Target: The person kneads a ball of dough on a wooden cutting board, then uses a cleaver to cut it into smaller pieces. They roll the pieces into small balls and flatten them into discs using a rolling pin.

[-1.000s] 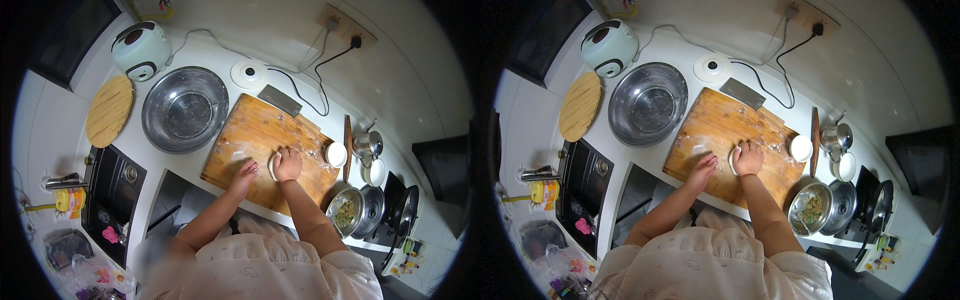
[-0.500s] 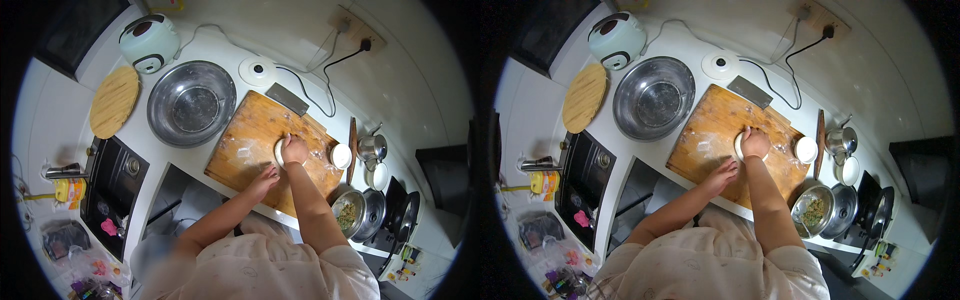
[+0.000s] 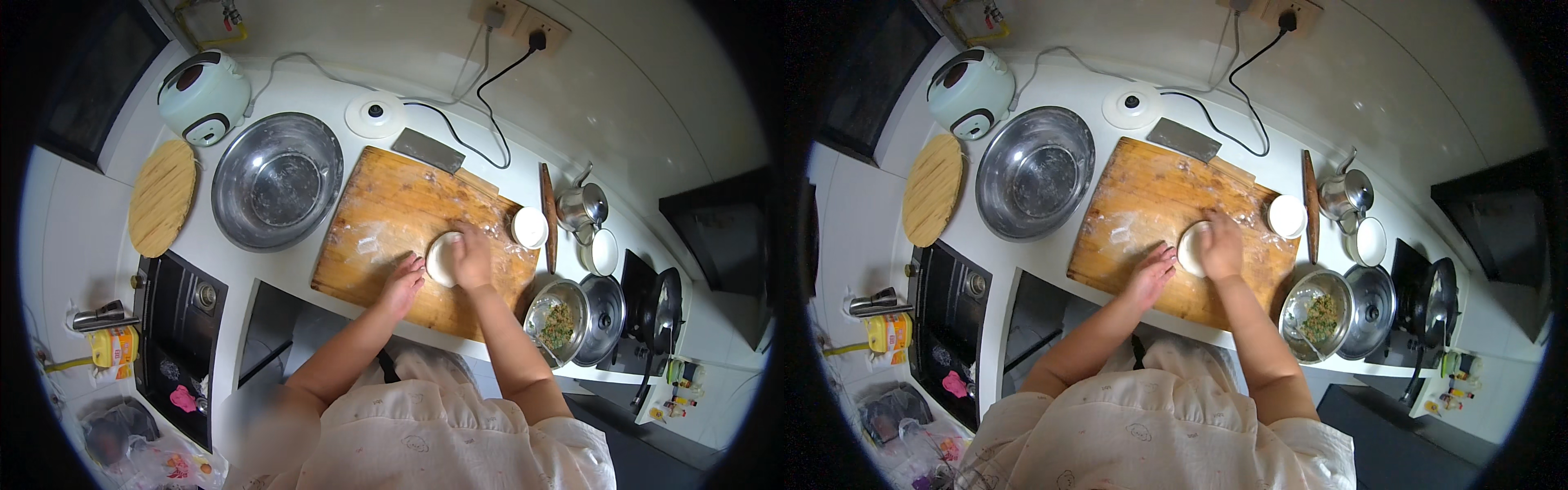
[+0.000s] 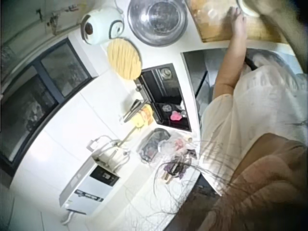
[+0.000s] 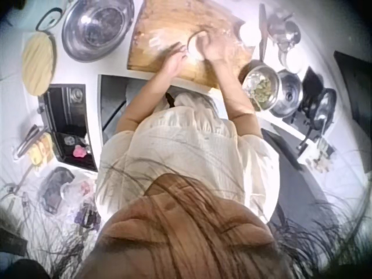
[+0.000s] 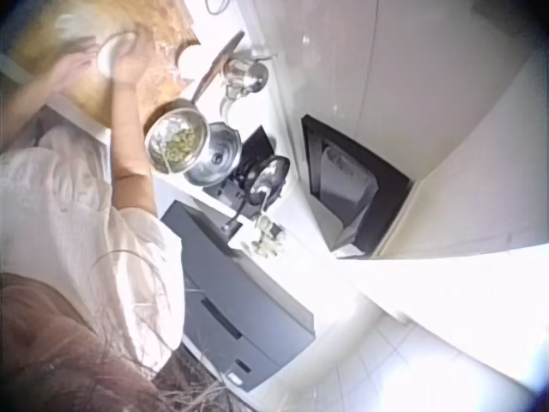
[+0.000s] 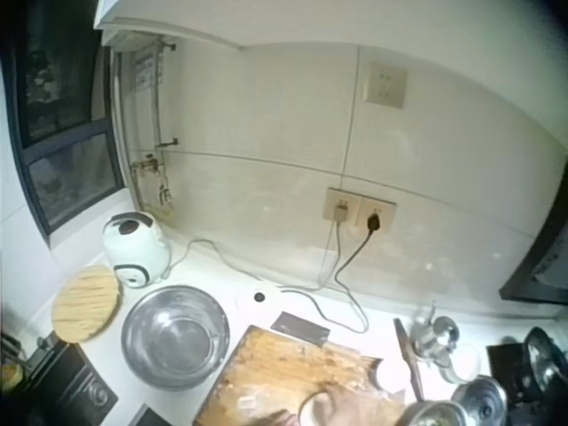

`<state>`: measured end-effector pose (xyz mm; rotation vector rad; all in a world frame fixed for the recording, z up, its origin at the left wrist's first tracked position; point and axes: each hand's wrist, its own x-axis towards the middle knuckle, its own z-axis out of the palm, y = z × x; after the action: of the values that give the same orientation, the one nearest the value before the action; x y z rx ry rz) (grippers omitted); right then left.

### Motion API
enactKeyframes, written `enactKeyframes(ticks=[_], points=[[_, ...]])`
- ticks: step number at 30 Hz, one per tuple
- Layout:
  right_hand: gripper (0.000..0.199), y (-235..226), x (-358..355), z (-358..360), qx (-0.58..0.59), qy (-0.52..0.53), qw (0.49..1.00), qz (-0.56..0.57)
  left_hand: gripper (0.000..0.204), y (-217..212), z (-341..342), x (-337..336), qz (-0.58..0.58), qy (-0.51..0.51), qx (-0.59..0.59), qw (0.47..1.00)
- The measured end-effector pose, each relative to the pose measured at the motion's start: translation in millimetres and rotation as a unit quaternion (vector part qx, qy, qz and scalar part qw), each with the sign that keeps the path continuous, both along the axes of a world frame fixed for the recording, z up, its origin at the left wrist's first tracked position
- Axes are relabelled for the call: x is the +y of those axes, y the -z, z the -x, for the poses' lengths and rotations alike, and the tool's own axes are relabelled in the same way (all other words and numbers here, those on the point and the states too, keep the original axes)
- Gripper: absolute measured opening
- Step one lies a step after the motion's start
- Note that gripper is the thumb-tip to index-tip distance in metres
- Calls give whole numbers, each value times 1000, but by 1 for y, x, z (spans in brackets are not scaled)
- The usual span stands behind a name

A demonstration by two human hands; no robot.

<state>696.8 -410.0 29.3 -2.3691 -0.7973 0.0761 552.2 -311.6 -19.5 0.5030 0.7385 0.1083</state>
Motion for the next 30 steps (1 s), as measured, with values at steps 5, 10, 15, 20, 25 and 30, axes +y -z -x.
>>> enactKeyframes(ticks=[5,10,15,20,25,30], points=[[30,26,25,16,-124,-93,982,108,55,5,5,11,-22,-12,11,1000],[23,26,39,2,-94,-58,984,141,49,11,18,27,-35,-19,9,999],[24,34,56,-17,-96,-28,979,177,43,5,18,35,-28,-18,-5,999],[31,38,69,-28,-102,21,981,165,42,1,22,32,-25,-11,4,1000],[42,28,75,-34,-15,38,979,199,44,-2,27,16,-44,19,1,999],[48,22,34,-59,331,20,943,20,52,12,16,6,-116,21,24,993]])
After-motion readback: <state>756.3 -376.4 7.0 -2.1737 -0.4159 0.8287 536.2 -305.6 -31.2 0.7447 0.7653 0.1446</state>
